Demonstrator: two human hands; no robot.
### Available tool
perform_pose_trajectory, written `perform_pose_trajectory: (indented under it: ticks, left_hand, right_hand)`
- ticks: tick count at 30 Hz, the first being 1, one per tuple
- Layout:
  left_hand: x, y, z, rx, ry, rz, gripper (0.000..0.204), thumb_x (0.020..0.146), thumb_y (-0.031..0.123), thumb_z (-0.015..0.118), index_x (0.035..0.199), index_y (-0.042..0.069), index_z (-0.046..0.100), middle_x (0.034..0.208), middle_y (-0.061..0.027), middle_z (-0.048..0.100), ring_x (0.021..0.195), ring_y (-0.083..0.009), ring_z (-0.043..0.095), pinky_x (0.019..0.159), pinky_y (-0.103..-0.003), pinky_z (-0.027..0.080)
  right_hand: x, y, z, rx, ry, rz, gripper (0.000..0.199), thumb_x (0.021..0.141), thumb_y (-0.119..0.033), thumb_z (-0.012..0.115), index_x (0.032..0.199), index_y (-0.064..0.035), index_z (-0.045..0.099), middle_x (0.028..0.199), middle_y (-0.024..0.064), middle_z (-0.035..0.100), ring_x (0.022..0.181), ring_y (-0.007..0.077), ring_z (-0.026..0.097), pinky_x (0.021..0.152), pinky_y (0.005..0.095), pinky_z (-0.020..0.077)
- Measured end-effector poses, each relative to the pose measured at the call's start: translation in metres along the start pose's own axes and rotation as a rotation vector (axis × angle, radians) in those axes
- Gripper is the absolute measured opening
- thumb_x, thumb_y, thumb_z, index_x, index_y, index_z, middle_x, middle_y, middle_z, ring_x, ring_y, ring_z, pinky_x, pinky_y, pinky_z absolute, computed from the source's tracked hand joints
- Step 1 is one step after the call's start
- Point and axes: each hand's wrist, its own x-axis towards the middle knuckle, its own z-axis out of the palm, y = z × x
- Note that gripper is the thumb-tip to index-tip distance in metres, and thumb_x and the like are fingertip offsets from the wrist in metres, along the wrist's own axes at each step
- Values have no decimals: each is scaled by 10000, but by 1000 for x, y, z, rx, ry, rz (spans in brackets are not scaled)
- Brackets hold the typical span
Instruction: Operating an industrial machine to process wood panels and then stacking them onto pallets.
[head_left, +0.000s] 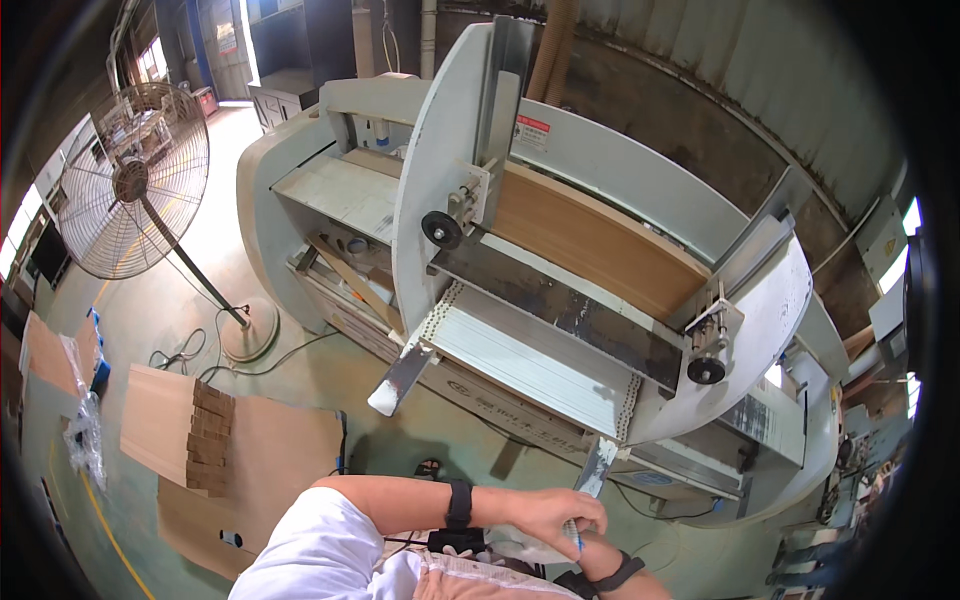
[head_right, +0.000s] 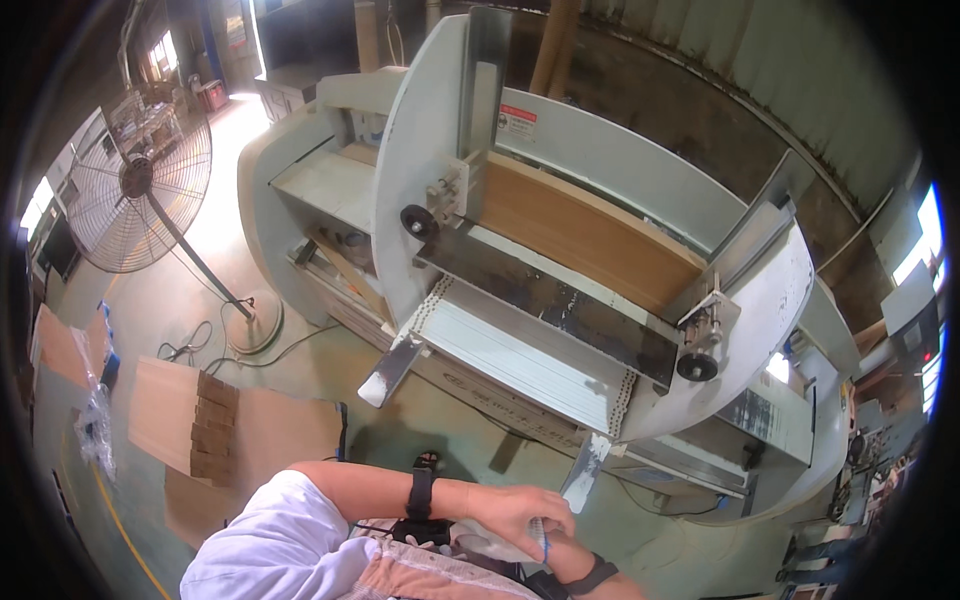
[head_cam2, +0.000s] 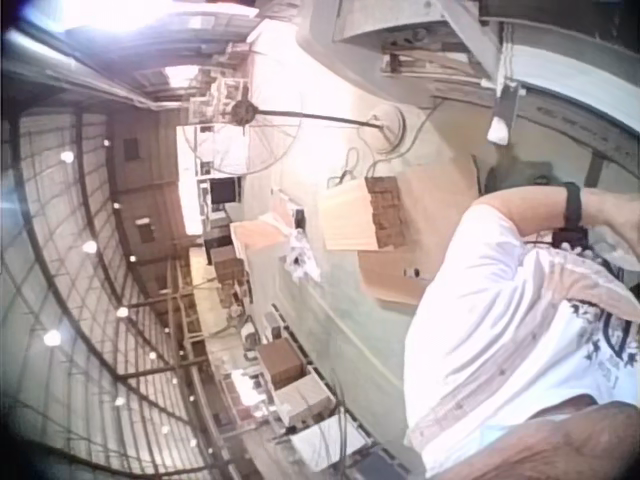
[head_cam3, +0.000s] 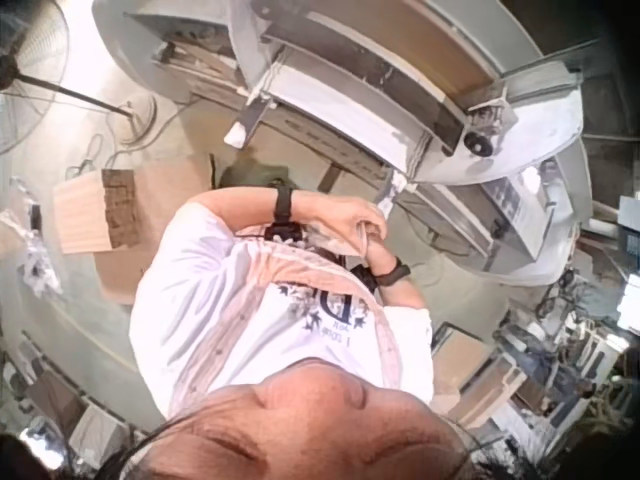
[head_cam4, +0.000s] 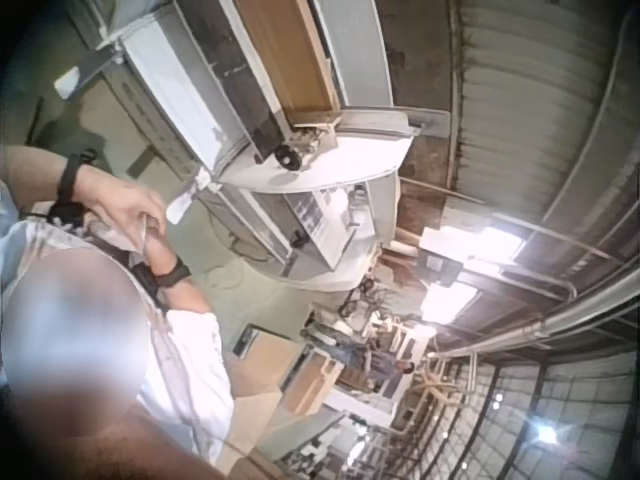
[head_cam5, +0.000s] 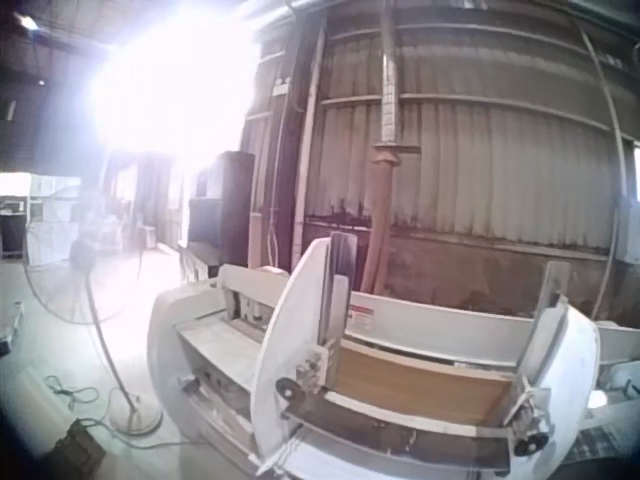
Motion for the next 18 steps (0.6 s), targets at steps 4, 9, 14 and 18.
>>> perform_pose_trajectory:
  ticks: [4, 9, 14, 18]
  left_hand:
    - [-34, -62, -48, 58, 403, 107, 302, 703, 188, 656, 956, 57, 556, 972, -93, 537, 930, -218, 498, 787, -308, 402]
    - [-143, -209, -154, 538, 1194, -544, 424, 687, 292, 656, 981, 17, 523, 1021, -160, 510, 930, -289, 504, 823, -359, 393]
    - [-182, -303, -224, 730, 1275, -674, 559, 708, 255, 633, 1144, -11, 405, 1147, -229, 413, 1082, -350, 394, 903, -365, 337]
    - [-209, -321, -256, 662, 1236, -686, 650, 711, 239, 633, 1220, -12, 314, 1213, -240, 355, 1127, -358, 354, 926, -374, 315]
  right_hand:
    - [19, 8, 2, -5, 8, 89, 372, 807, -322, 453, 1088, -86, 517, 981, 147, 573, 942, 287, 528, 814, 345, 407]
    - [22, 109, 64, 979, 614, 369, 369, 800, -300, 491, 1000, 3, 555, 875, 95, 600, 764, 192, 576, 694, 282, 446]
    - [-24, 266, 222, 582, 504, 648, 296, 795, -255, 503, 875, 22, 574, 774, 67, 584, 739, 171, 568, 633, 278, 448]
    - [-8, 193, 234, 1162, 327, 740, 524, 837, -387, 390, 1198, -7, 382, 1173, 161, 449, 1051, 331, 435, 903, 385, 344]
